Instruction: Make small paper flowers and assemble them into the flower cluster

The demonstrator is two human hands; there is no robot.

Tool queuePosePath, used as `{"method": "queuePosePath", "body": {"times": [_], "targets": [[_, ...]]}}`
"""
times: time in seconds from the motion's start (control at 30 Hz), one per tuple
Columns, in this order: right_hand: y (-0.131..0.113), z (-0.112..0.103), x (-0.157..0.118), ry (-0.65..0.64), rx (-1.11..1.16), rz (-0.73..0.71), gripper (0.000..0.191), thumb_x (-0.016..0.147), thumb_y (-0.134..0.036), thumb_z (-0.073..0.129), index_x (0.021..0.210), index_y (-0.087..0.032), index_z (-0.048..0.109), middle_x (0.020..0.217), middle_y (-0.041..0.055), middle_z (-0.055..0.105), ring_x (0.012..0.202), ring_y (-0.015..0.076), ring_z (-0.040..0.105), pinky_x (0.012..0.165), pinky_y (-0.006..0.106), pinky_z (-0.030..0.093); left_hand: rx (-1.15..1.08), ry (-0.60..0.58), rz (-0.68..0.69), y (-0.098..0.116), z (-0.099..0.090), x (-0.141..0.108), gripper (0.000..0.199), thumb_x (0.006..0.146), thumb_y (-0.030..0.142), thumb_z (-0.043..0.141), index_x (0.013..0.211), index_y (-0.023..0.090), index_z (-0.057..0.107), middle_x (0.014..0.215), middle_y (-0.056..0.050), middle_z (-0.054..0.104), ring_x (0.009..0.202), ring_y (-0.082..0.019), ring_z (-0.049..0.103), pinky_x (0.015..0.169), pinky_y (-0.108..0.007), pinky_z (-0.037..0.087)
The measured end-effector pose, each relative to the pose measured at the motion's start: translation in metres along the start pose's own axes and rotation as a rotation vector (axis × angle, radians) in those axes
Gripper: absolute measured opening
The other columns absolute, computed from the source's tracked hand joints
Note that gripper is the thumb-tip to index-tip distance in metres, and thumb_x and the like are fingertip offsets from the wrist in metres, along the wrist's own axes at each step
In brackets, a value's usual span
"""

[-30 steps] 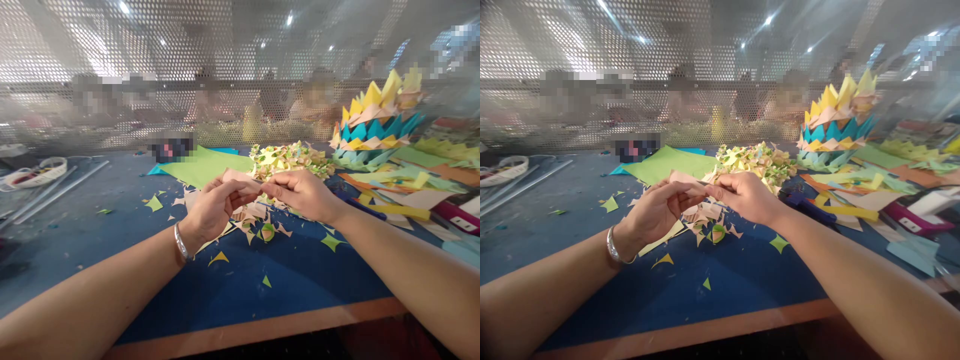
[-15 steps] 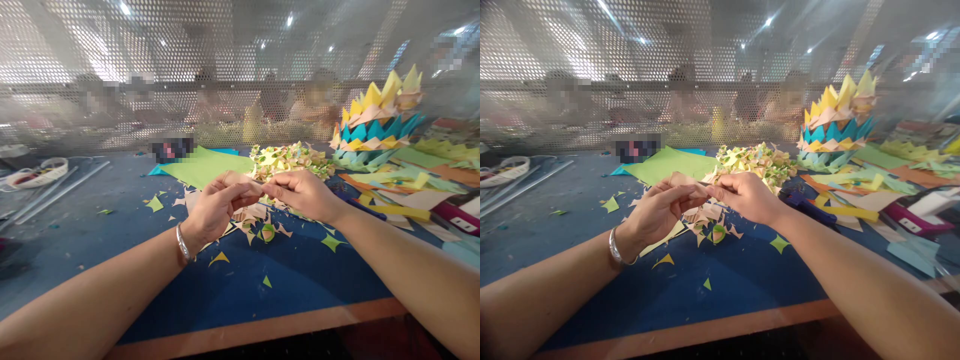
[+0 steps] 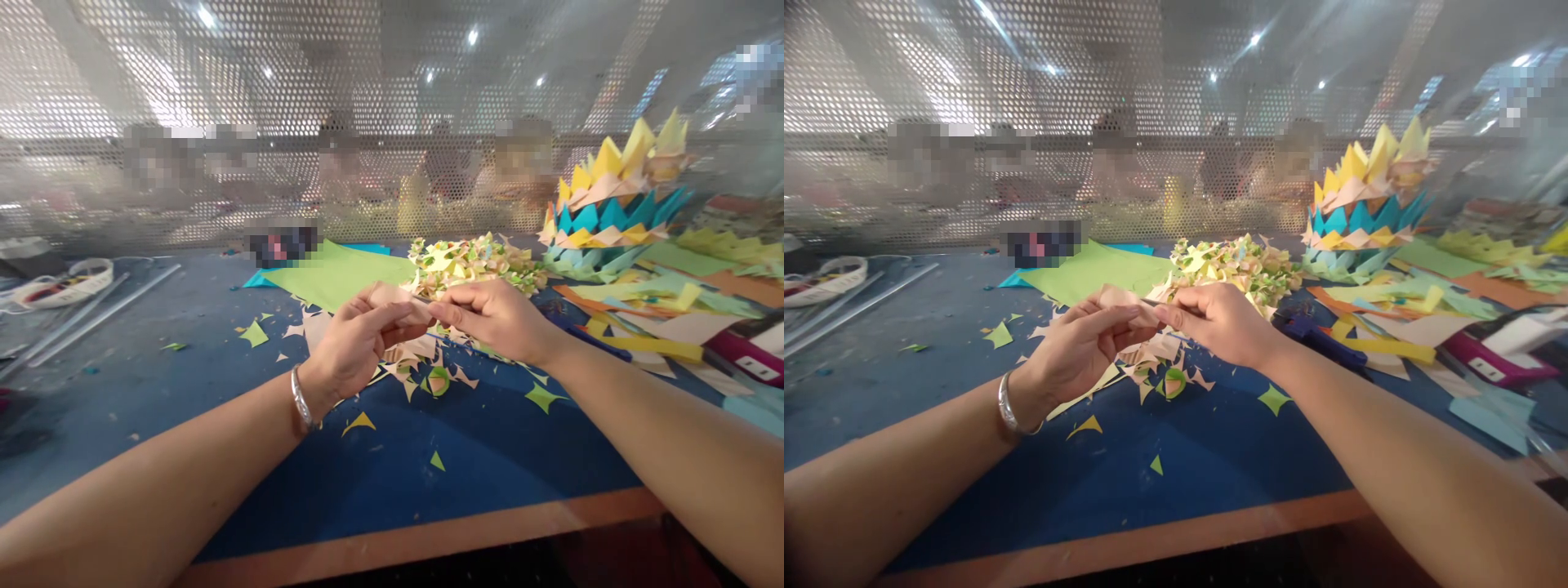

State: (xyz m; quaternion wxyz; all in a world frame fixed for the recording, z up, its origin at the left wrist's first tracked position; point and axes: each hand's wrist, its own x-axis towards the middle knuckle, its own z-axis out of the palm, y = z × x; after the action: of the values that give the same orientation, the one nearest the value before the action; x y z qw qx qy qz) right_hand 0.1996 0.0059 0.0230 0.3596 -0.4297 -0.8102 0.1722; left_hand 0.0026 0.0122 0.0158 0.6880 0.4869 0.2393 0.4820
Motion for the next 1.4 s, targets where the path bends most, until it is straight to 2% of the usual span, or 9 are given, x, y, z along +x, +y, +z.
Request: {"method": "queuePosePath", "body": {"times": [0.23,0.57,0.9,1.2,1.4], "targets": [[0.0006,-0.0006,0.0002,-0.016,-0.005,-0.012,0.047,0.094,-0.053,0.054,0.062,-0.019,0.050,0.058,-0.0041,0.034,0.056,0.0100,0.032,0.052,0.028,0.025,-0.001,-0.004,-0.055,-0.0018,-0.0024,0.0016,0.010,0.077,0.013,0.070,0.068,0.012,0.071,0.080,-0.008,0.076,0.079,-0.016,0.071,0.088,-0.031,0.056],[-0.0003,-0.0003,0.0002,-0.018,-0.009,0.001,0.048,0.090,-0.059,0.056,0.066,-0.018,0.060,0.059,-0.0028,0.042,0.058,0.0107,0.038,0.055,0.028,0.029,0.018,-0.009,-0.061,-0.0013,-0.0008,0.0001,0.008,0.074,0.013,0.073,0.067,0.013,0.070,0.077,-0.007,0.075,0.076,-0.016,0.071,0.084,-0.031,0.057],[-0.0017,-0.0005,0.0000,-0.028,-0.014,0.005,0.048,0.093,-0.054,0.053,0.062,-0.018,0.051,0.058,-0.0038,0.035,0.056,0.0103,0.033,0.053,0.028,0.026,0.022,-0.014,-0.059,-0.0037,-0.0011,0.0004,0.010,0.076,0.015,0.073,0.067,0.013,0.068,0.077,-0.007,0.075,0.076,-0.015,0.071,0.083,-0.030,0.057],[-0.0011,-0.0002,0.0001,-0.028,-0.026,-0.018,0.048,0.094,-0.055,0.052,0.064,-0.018,0.057,0.058,-0.0029,0.041,0.058,0.0107,0.038,0.056,0.028,0.029,0.015,-0.035,-0.068,-0.0062,-0.0026,0.0010,0.011,0.076,0.017,0.074,0.068,0.013,0.069,0.078,-0.008,0.075,0.076,-0.016,0.070,0.085,-0.032,0.056],[-0.0006,-0.0003,0.0001,-0.013,-0.041,-0.014,0.050,0.095,-0.054,0.051,0.059,-0.019,0.045,0.058,-0.0038,0.034,0.056,0.0103,0.033,0.053,0.028,0.025,0.085,-0.008,-0.081,-0.0016,-0.0036,0.0002,0.007,0.080,0.020,0.070,0.077,0.015,0.067,0.078,-0.006,0.076,0.073,-0.016,0.071,0.074,-0.031,0.057]]}}
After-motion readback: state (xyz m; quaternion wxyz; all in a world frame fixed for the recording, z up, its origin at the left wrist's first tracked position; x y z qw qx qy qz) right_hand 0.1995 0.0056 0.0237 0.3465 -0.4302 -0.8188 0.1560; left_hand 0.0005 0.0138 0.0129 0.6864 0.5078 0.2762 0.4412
